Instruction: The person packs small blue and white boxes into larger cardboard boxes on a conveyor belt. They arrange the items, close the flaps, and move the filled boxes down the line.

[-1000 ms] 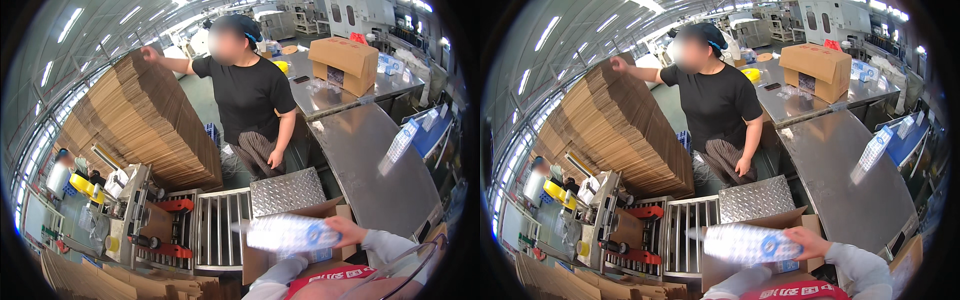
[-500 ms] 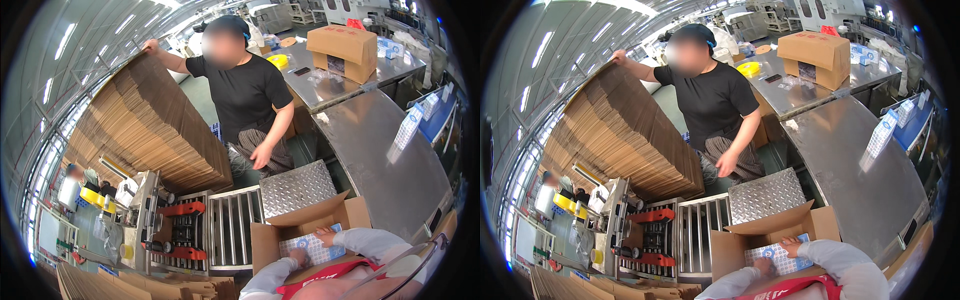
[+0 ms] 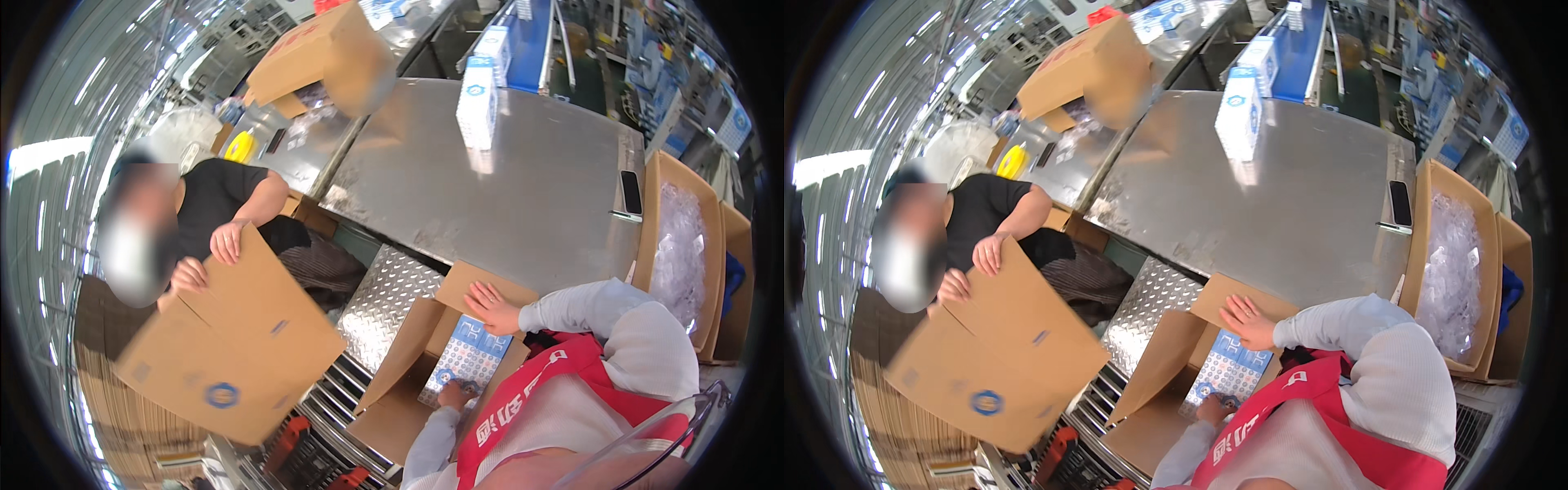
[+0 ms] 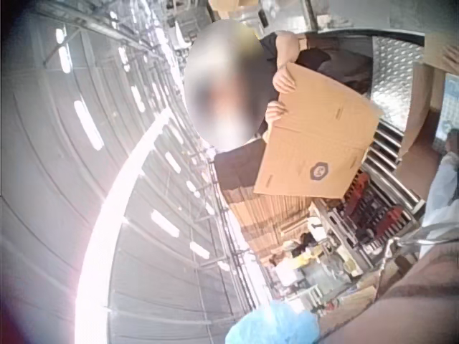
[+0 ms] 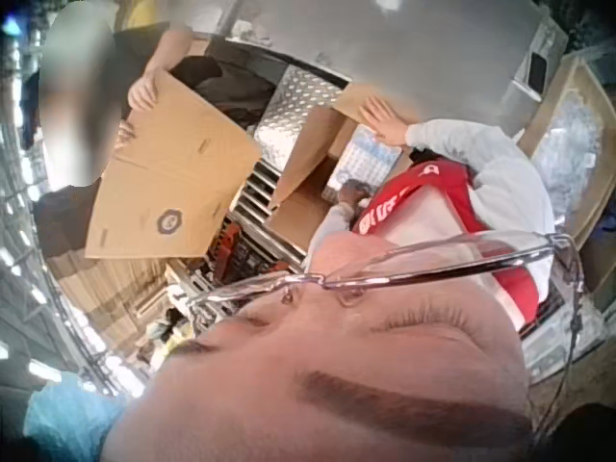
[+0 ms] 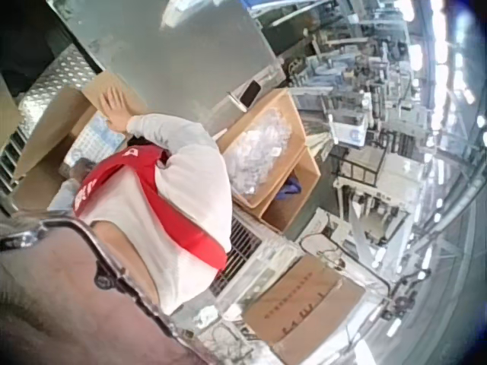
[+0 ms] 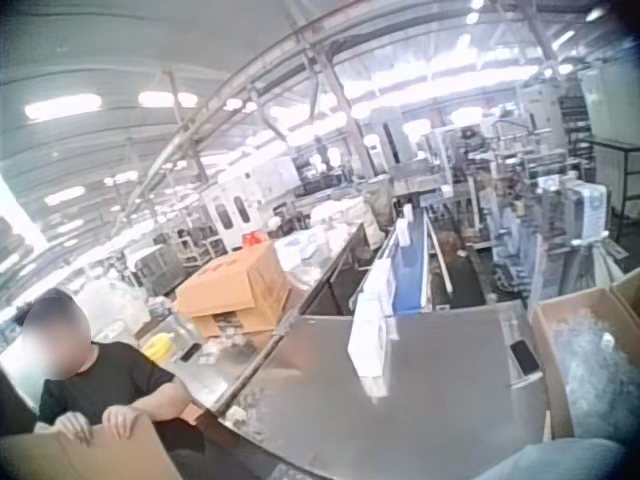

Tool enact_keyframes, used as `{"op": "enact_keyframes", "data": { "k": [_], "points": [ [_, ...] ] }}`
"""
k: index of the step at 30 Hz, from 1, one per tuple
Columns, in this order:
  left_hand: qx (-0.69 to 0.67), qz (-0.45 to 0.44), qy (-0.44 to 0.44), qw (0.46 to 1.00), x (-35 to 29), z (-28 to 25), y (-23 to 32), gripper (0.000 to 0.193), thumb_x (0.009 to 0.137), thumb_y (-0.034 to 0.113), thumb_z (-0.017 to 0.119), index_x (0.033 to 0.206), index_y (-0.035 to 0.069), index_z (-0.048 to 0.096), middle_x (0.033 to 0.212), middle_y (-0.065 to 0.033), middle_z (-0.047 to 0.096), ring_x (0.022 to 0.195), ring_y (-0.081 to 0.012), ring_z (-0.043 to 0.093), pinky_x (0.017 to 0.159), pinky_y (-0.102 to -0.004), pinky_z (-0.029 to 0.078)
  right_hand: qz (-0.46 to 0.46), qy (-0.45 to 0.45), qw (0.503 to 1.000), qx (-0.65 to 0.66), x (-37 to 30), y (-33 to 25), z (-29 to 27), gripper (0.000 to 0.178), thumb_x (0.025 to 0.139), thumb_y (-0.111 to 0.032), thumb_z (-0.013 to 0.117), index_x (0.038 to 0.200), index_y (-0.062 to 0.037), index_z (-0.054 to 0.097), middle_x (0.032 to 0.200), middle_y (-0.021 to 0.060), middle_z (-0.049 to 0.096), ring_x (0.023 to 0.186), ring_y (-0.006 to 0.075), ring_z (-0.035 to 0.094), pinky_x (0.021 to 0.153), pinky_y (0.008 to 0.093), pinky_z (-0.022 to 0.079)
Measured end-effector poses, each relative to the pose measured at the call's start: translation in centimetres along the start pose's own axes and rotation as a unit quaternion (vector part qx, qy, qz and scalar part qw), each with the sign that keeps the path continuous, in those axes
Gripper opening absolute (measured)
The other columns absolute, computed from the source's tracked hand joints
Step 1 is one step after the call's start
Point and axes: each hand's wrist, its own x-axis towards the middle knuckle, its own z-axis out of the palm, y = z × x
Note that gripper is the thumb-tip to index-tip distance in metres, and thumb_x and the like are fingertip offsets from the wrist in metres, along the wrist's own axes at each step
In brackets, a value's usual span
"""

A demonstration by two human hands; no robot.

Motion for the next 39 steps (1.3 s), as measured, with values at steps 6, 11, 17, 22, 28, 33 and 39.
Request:
{"op": "enact_keyframes", "data": {
  "k": [6, 11, 17, 22, 28, 33, 39],
  "points": [
    [-0.063, 0.021, -0.041, 0.997, -1.6, -2.1, -1.3, 0.070, 0.070, 0.053, 0.081, 0.116, 0.007, 0.057, 0.118, -0.0115, 0.059, 0.115, -0.0326, 0.055, 0.098, -0.0448, 0.045, -0.128, -0.030, 0.935, 0.330, 4.8, 9.5, -6.7, 0.097, 0.081, -0.046, 0.068, 0.156, -0.0075, 0.019, 0.161, 0.0268, 0.004, 0.148, 0.0469, 0.005, 0.117, 0.0629, 0.011],
    [-0.172, -0.118, -0.039, 0.977, -7.7, 0.9, -5.6, 0.061, 0.075, 0.043, 0.078, 0.122, 0.007, 0.062, 0.118, -0.0174, 0.063, 0.117, -0.0351, 0.055, 0.102, -0.0435, 0.042, 0.004, 0.025, 0.972, -0.235, 22.1, 25.1, -22.4, 0.092, 0.081, -0.026, 0.065, 0.157, -0.0315, 0.012, 0.166, 0.0079, 0.007, 0.151, 0.0393, 0.007, 0.113, 0.0718, 0.009],
    [0.061, 0.058, 0.383, 0.920, -3.5, -16.0, 4.7, 0.016, 0.080, 0.020, 0.073, 0.090, 0.009, 0.067, 0.092, -0.0148, 0.064, 0.093, -0.0374, 0.060, 0.079, -0.0472, 0.050, 0.092, 0.023, 0.966, -0.241, 24.9, 39.7, -17.8, 0.066, 0.079, -0.024, 0.068, 0.141, -0.0179, 0.048, 0.143, 0.0047, 0.049, 0.147, 0.0275, 0.027, 0.120, 0.0606, 0.007],
    [0.006, 0.278, 0.449, 0.849, 1.3, -35.3, 26.1, 0.081, 0.076, 0.021, 0.080, 0.143, -0.001, 0.039, 0.145, -0.0265, 0.039, 0.135, -0.0488, 0.032, 0.109, -0.0558, 0.029, -0.226, 0.185, 0.956, 0.016, 17.3, 25.7, -16.4, 0.090, 0.060, -0.040, 0.083, 0.138, -0.0105, 0.051, 0.141, 0.0108, 0.052, 0.139, 0.0311, 0.039, 0.121, 0.0522, 0.017],
    [-0.018, 0.195, 0.277, 0.941, 18.7, -41.0, 35.2, 0.132, 0.052, 0.045, 0.091, 0.154, 0.004, 0.017, 0.133, -0.0266, 0.047, 0.123, -0.0428, 0.047, 0.104, -0.0562, 0.036, 0.147, 0.250, 0.957, 0.008, 1.0, 30.1, -20.5, 0.074, 0.069, -0.016, 0.081, 0.136, -0.0063, 0.051, 0.154, 0.0167, 0.036, 0.144, 0.0400, 0.028, 0.117, 0.0530, 0.021],
    [-0.083, 0.321, 0.399, 0.855, 15.7, -42.5, 34.9, 0.104, 0.057, 0.027, 0.086, 0.145, 0.007, 0.035, 0.119, -0.0160, 0.051, 0.112, -0.0354, 0.049, 0.097, -0.0468, 0.039, 0.369, 0.253, 0.894, -0.011, -19.3, 32.6, -15.0, 0.067, 0.081, -0.012, 0.071, 0.142, -0.0031, 0.046, 0.150, 0.0163, 0.040, 0.143, 0.0363, 0.029, 0.116, 0.0489, 0.023],
    [-0.277, 0.430, 0.355, 0.783, -2.9, -45.1, 29.9, 0.112, 0.066, 0.028, 0.086, 0.154, 0.005, 0.022, 0.121, -0.0172, 0.049, 0.112, -0.0321, 0.049, 0.100, -0.0419, 0.037, 0.536, 0.100, 0.838, 0.010, -29.3, 31.1, -9.6, 0.058, 0.085, -0.015, 0.066, 0.139, -0.0033, 0.049, 0.144, 0.0177, 0.045, 0.138, 0.0366, 0.035, 0.112, 0.0481, 0.028]
  ]
}}
